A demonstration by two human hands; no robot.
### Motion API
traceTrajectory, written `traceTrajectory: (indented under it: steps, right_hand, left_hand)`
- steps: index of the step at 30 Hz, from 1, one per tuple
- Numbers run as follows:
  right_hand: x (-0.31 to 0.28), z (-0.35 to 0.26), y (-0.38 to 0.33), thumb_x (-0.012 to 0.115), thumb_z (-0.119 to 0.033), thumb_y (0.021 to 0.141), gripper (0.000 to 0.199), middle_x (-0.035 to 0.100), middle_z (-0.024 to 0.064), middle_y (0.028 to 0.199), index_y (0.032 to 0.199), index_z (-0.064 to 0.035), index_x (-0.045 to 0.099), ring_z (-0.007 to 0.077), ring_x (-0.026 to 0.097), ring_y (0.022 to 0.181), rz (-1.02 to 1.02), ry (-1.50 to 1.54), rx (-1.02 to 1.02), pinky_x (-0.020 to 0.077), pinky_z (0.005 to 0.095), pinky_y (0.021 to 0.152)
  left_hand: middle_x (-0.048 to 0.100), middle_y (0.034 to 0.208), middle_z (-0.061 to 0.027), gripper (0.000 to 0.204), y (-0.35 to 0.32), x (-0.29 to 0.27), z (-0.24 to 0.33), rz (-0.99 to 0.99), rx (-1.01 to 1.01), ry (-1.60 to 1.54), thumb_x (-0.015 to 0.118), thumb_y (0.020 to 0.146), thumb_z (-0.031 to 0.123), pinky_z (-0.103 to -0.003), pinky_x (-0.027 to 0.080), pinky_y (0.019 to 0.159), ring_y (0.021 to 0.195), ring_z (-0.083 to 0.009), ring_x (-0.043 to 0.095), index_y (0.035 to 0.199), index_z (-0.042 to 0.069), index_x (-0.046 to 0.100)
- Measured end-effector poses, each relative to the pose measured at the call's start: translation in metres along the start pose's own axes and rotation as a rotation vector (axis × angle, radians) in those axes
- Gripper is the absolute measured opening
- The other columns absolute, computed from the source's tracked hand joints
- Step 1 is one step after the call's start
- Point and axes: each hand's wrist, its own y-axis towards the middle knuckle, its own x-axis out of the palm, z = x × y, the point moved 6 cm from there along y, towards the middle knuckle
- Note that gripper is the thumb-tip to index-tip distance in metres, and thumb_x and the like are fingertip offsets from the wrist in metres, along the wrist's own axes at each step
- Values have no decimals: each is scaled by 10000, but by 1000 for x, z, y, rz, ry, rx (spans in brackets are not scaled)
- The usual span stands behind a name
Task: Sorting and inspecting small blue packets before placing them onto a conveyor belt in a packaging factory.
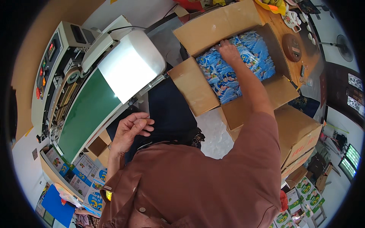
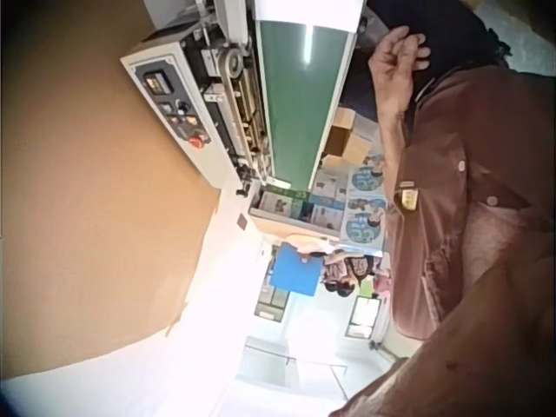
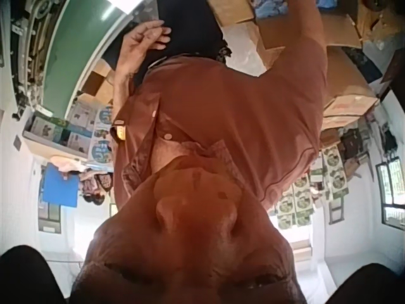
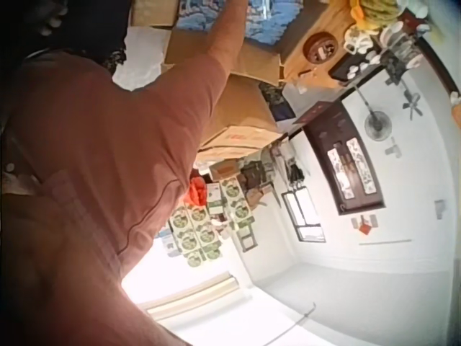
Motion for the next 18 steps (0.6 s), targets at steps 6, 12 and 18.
traceTrajectory:
  steps: [6,12,18]
  right_hand:
    - [-10,7,-7,559,-74,862,299,616,121,1048,1128,-118,688,286,615,1060,72,79,-92,555,393,828]
    - [-65,16,-30,593,-20,839,294,603,125,1006,1106,-98,688,309,620,989,150,191,-115,534,422,806]
    - [-146,21,-61,617,-19,844,286,598,143,980,1121,-69,671,353,612,938,110,329,-60,513,444,779]
  left_hand:
    - [696,1117,-144,325,4,2,1,-20,10,-1,593,1006,182,-294,576,760,921,-173,694,1273,-2,581]
    - [703,1103,-115,317,12,16,6,-57,53,17,626,991,177,-271,548,769,920,-146,676,1250,-1,592]
    - [694,1120,-141,385,27,51,36,-123,232,144,689,941,163,-289,540,832,966,-187,673,1266,-5,569]
